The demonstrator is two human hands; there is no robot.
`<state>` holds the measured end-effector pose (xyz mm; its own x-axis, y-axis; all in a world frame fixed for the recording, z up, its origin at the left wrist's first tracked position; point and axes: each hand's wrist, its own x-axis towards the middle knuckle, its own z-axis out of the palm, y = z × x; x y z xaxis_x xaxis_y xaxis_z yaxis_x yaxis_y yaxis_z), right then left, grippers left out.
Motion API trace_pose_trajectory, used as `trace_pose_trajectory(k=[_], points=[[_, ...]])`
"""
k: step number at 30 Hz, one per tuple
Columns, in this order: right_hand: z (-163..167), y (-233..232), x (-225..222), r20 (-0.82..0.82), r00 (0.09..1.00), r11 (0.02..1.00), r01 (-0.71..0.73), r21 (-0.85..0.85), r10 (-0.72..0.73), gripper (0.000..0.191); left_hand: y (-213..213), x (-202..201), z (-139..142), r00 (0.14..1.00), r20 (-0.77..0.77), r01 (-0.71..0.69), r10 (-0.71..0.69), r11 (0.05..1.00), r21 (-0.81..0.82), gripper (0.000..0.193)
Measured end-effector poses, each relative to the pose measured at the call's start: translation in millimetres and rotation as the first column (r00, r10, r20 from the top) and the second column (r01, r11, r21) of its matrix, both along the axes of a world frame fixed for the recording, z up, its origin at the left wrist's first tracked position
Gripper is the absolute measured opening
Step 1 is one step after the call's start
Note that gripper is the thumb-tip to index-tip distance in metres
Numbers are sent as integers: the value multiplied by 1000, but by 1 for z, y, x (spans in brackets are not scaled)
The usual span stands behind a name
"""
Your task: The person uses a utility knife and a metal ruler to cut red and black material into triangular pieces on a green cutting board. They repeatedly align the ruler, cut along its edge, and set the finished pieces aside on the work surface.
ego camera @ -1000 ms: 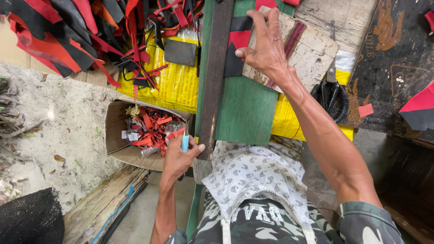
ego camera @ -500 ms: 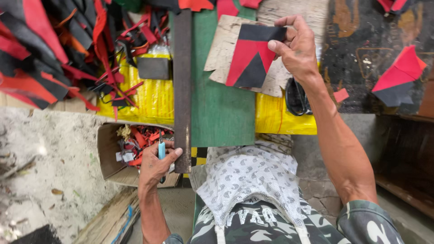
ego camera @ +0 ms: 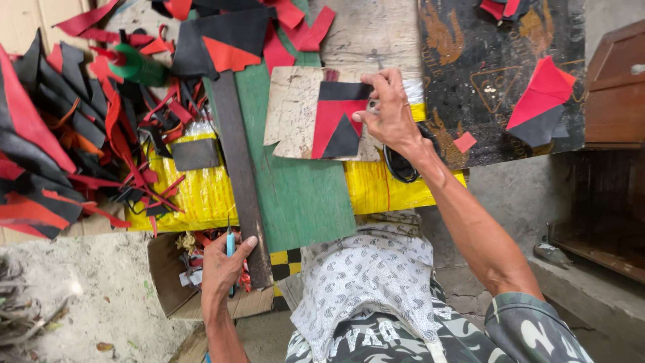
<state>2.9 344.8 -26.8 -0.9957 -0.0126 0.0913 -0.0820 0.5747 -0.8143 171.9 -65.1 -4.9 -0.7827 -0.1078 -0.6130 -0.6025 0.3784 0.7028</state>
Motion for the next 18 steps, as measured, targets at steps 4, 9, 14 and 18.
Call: trace_pose_trajectory(k=[4,9,14,18], points=[[-1,5,-1,66,998,999,-19,-50,22,51,-3,-4,-1,996,83,-15,18,999,-38,30],[-7,7,-1,-54,998,997,-45,-62,42,58,-17,0,-20,977,199,-86,82,996,12,27],[-1,1,0,-218,974,995,-46,86,64,53,-55,10,-80,981,190,-24,29,999,-30,27],[21,12,5,154,985,963,-35,-268,78,36,-85,17,-130,996,3,87,-87,993,-81,30]])
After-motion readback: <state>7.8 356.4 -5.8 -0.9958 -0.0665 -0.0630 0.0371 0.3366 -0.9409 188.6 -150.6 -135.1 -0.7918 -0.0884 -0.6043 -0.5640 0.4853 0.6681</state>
